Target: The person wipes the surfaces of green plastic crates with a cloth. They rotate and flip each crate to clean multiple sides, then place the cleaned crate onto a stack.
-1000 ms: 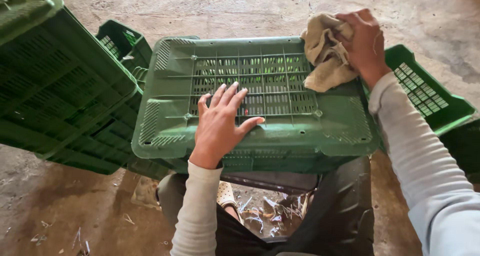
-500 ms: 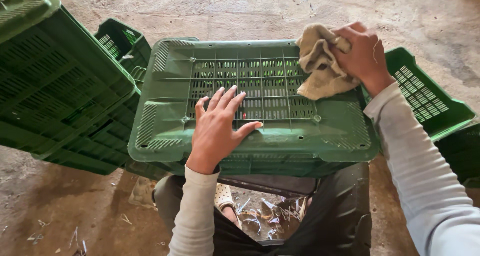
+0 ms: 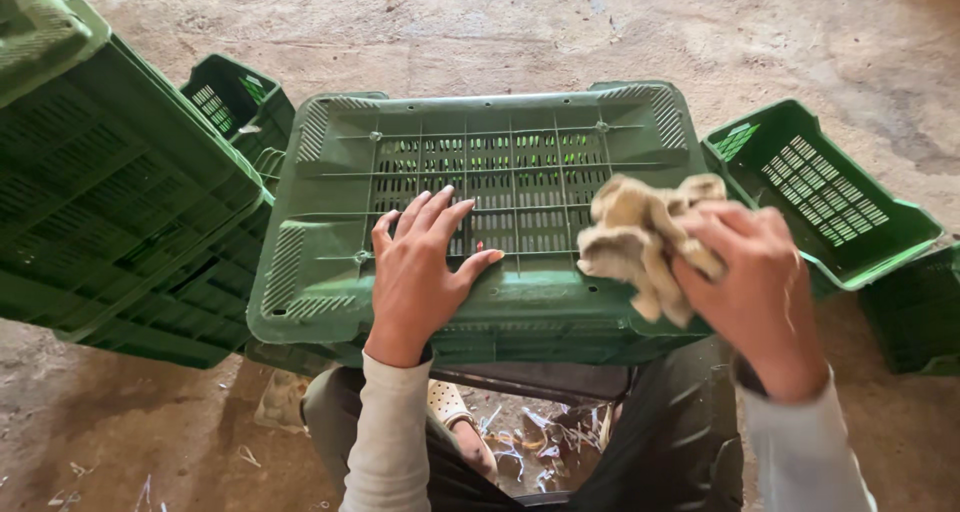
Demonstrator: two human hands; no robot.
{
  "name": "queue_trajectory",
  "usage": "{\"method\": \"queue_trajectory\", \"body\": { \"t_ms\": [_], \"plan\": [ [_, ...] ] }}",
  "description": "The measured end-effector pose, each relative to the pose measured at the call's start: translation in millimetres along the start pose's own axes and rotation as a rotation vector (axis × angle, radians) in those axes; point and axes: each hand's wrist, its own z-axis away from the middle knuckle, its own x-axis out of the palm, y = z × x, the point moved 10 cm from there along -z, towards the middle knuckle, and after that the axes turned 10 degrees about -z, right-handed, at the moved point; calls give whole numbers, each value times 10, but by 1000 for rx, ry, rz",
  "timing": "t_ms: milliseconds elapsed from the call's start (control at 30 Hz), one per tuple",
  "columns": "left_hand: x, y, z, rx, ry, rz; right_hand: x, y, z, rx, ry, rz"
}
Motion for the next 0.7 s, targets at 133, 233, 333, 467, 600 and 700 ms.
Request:
{"method": "queue_trajectory", "body": {
  "t_ms": [133,233,333,467,600,700],
  "plan": [
    [28,8,2,-4,-14,11,-151,-225,157,-47,61,-47],
    [19,3,8,-3,-7,1,-146,-287,200,-148,69,-86],
    [19,1,6,-1,1,-3,-43,-111,196,-149,34,-77],
    [35,-2,19,0,10,-5,236,307,-43,-284,26,-81],
    [35,-4,22,1,14,-18,797,1084,-717,-308,12,-75],
    [10,0,16,6,33,0,1018,1513,-1297,-303,127,-103]
  ]
}}
